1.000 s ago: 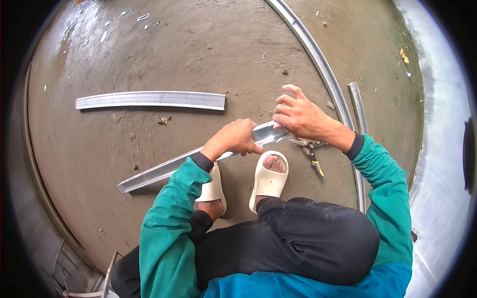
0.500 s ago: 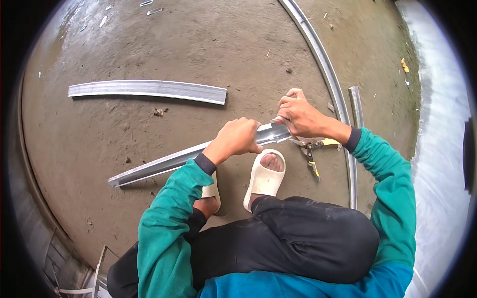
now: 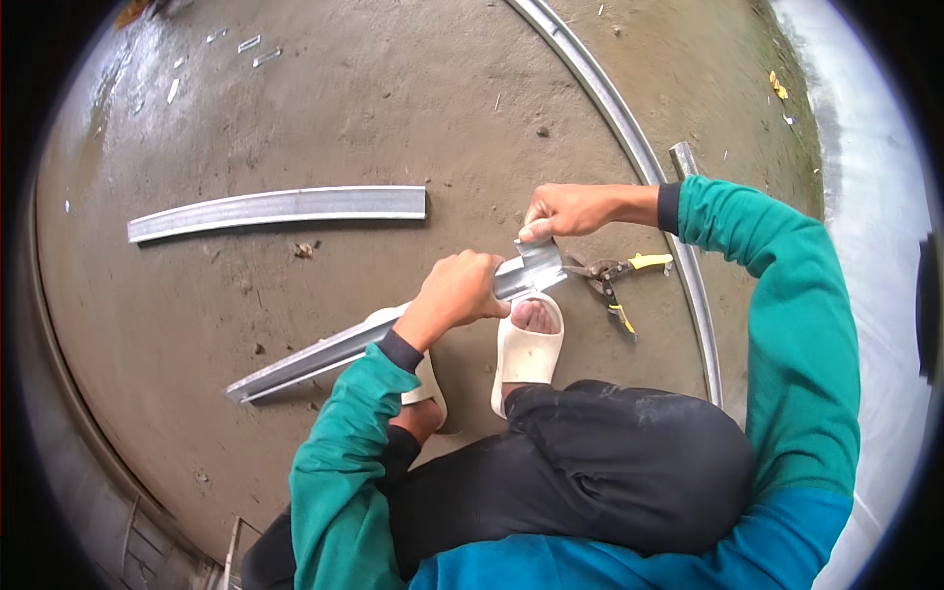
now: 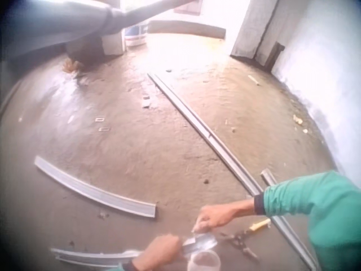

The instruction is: The person cuts and bends sections of metal profiles using snips, handling the metal by hand to shape the ends.

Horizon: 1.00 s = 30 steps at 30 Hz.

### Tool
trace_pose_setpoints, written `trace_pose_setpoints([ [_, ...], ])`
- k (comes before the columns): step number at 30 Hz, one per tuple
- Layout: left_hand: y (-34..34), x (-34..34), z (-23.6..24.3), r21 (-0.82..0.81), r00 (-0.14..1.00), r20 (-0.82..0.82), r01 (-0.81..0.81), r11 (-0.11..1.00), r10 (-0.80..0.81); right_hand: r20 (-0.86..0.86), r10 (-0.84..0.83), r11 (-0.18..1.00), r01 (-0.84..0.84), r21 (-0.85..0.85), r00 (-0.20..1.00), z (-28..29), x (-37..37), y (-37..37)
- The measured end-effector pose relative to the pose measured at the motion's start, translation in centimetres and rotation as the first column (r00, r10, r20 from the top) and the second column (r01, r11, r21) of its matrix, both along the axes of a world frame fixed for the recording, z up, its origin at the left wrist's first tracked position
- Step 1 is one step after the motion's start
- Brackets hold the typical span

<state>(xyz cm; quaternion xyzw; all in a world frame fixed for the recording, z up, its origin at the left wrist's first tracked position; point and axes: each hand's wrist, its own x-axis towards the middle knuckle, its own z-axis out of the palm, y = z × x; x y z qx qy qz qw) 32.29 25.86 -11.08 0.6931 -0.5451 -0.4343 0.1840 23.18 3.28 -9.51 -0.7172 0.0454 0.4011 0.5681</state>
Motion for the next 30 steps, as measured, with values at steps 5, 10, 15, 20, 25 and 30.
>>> trace_pose_setpoints([
  [5, -2.1, 4.4, 1.6, 0.090, 0.989, 0.046, -0.147, 0.985, 0.143, 0.543, -0.385, 0.738, 0.602, -0.304, 0.746, 3.3, -1.1, -1.3],
  [10, -3.7, 6.8, 3.4, 0.107, 0.984, 0.032, -0.180, 0.978, 0.177, 0.100, -0.953, 0.290, 0.957, 0.006, 0.288, 2.0, -6.2, 6.5],
  [15, -3.9, 6.1, 4.8, 0.113, 0.983, 0.001, -0.183, 0.977, 0.184, 0.121, -0.990, 0.092, 0.987, 0.128, 0.077, 1.0, -2.9, 10.1],
  [20, -4.6, 5.7, 6.0, 0.165, 0.970, -0.067, -0.222, 0.961, 0.235, 0.260, -0.965, 0.044, 0.997, 0.064, 0.026, 1.3, -2.5, 10.4],
  [25, -4.8, 5.8, 5.6, 0.195, 0.963, -0.146, -0.197, 0.961, 0.227, 0.343, -0.934, 0.106, 0.994, -0.003, 0.101, 1.8, -2.9, 10.2],
  [30, -4.4, 7.2, 6.2, 0.247, 0.955, -0.215, -0.149, 0.957, 0.204, 0.415, -0.905, 0.162, 0.977, 0.138, 0.092, 1.6, -2.7, 10.6],
])
